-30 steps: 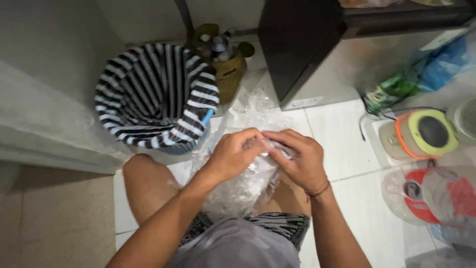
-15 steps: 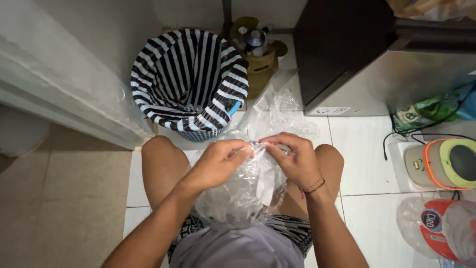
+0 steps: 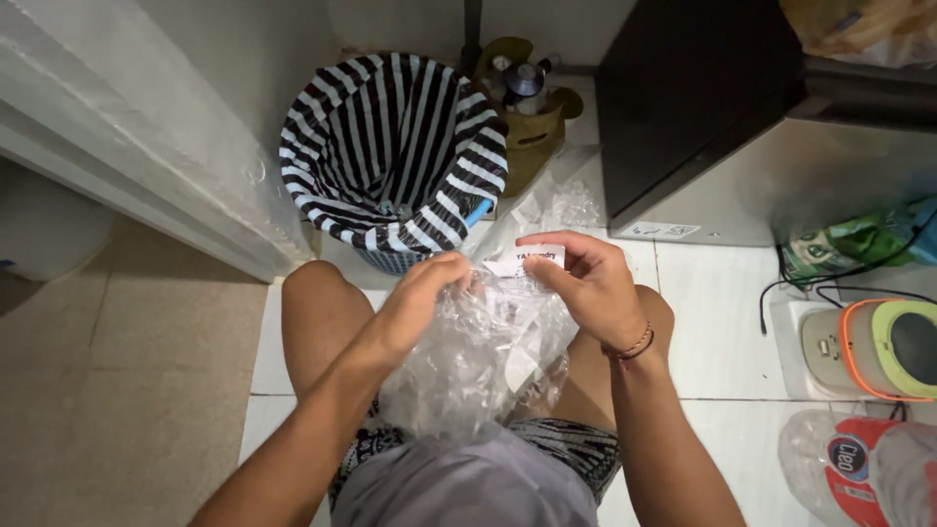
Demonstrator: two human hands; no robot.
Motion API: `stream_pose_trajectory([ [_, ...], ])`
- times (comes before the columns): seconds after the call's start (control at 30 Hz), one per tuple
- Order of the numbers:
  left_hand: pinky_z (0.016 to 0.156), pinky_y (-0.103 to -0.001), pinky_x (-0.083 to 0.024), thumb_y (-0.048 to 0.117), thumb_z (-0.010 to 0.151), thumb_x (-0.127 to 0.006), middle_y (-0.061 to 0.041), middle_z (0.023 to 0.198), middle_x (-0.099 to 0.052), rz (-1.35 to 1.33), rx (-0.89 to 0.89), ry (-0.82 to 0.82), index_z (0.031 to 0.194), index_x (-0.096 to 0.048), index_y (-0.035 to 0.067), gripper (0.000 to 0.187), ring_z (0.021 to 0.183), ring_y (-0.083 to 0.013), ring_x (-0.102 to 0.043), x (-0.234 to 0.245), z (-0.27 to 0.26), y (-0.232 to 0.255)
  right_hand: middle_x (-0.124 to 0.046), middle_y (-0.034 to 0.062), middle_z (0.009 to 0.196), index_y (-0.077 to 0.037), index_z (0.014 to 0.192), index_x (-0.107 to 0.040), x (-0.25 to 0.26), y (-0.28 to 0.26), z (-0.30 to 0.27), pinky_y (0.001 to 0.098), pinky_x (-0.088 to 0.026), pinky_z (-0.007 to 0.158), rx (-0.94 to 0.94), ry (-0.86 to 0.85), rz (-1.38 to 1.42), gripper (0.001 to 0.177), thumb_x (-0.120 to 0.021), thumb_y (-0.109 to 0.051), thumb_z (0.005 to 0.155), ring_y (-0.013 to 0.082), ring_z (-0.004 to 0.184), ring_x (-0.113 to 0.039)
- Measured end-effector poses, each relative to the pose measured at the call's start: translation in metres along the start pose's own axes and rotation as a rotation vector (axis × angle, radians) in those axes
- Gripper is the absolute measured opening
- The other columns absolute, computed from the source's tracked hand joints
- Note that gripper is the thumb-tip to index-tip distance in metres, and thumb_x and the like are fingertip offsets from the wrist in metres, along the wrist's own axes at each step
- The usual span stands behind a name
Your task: Replacing the plastic liner of a small trash can in a bathroom.
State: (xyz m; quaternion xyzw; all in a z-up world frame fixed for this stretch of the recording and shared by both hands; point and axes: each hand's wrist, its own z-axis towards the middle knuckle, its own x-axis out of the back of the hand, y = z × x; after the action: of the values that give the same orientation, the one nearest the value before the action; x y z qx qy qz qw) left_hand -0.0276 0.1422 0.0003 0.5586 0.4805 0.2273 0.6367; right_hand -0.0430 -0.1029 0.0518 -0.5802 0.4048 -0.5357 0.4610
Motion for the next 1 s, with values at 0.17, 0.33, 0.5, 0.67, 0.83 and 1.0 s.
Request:
stream_pose_trajectory([
  [0.17, 0.094, -0.029, -0.047, 0.012, 0.091, -0.059, -0.007, 0.103, -0.071, 0.128, -0.123, -0.042, 0.087, -0.062, 0.002, 0.011, 0.102, -0.0137, -0.063, -0.016, -0.003, 0.028, -0.075, 0.0032, 0.098, -0.001, 0.123, -0.073, -0.002, -0.013, 0.002, 0.0261, -0.052, 0.080, 0.077, -0.170, 0.340, 0.035, -0.053, -0.022, 0.103, 0.0101, 0.086, -0.064],
  [0.33, 0.077, -0.027, -0.051, 0.012, 0.085, -0.063, -0.004, 0.083, -0.071, 0.542, -0.172, -0.019, 0.086, -0.064, 0.002, 0.010, 0.081, -0.0117, -0.065, -0.028, -0.014, 0.059, -0.060, 0.0025, 0.108, -0.002, 0.141, -0.063, -0.008, -0.036, 0.004, 0.0299, -0.048, 0.097, 0.201, -0.159, 0.143, 0.047, -0.065, -0.007, 0.094, 0.0151, 0.107, -0.058],
  [0.5, 0.070, -0.027, -0.047, 0.014, 0.089, -0.061, 0.000, 0.076, -0.060, 0.477, -0.171, -0.019, 0.084, -0.061, 0.002, 0.014, 0.074, -0.0089, -0.055, -0.022, -0.012, 0.057, -0.069, 0.0062, 0.111, 0.000, 0.121, -0.073, 0.000, -0.011, 0.004, 0.0320, -0.052, 0.100, 0.198, -0.466, 0.055, 0.031, -0.079, -0.006, 0.091, 0.0164, 0.107, -0.063],
  [0.67, 0.069, -0.027, -0.046, 0.015, 0.091, -0.059, 0.002, 0.078, -0.058, 0.359, -0.128, -0.112, 0.085, -0.060, 0.004, 0.013, 0.075, -0.0074, -0.054, -0.019, -0.012, 0.049, -0.062, 0.0061, 0.101, -0.004, 0.116, -0.069, -0.014, -0.030, 0.002, 0.0322, -0.050, 0.091, 0.235, -0.463, -0.067, 0.033, -0.082, -0.010, 0.085, 0.0173, 0.097, -0.059],
  [0.83, 0.059, -0.028, -0.044, 0.024, 0.093, -0.062, 0.003, 0.075, -0.056, 0.451, 0.004, -0.124, 0.083, -0.060, 0.006, 0.021, 0.069, -0.0071, -0.052, -0.023, -0.025, 0.049, -0.060, 0.0078, 0.096, -0.004, 0.098, -0.064, -0.031, -0.030, -0.013, 0.0352, -0.051, 0.085, 0.434, -0.499, -0.246, 0.015, -0.071, -0.014, 0.088, 0.0234, 0.091, -0.060],
  [1.0, 0.051, -0.026, -0.038, 0.040, 0.102, -0.058, 0.004, 0.065, -0.046, 0.445, 0.277, -0.296, 0.078, -0.061, 0.007, 0.041, 0.057, -0.0090, -0.043, -0.017, -0.055, 0.029, -0.057, 0.0148, 0.084, 0.000, 0.093, -0.060, -0.031, -0.023, -0.040, 0.0429, -0.050, 0.074, 0.495, -0.568, -0.356, 0.011, -0.060, -0.010, 0.095, 0.0314, 0.079, -0.060],
])
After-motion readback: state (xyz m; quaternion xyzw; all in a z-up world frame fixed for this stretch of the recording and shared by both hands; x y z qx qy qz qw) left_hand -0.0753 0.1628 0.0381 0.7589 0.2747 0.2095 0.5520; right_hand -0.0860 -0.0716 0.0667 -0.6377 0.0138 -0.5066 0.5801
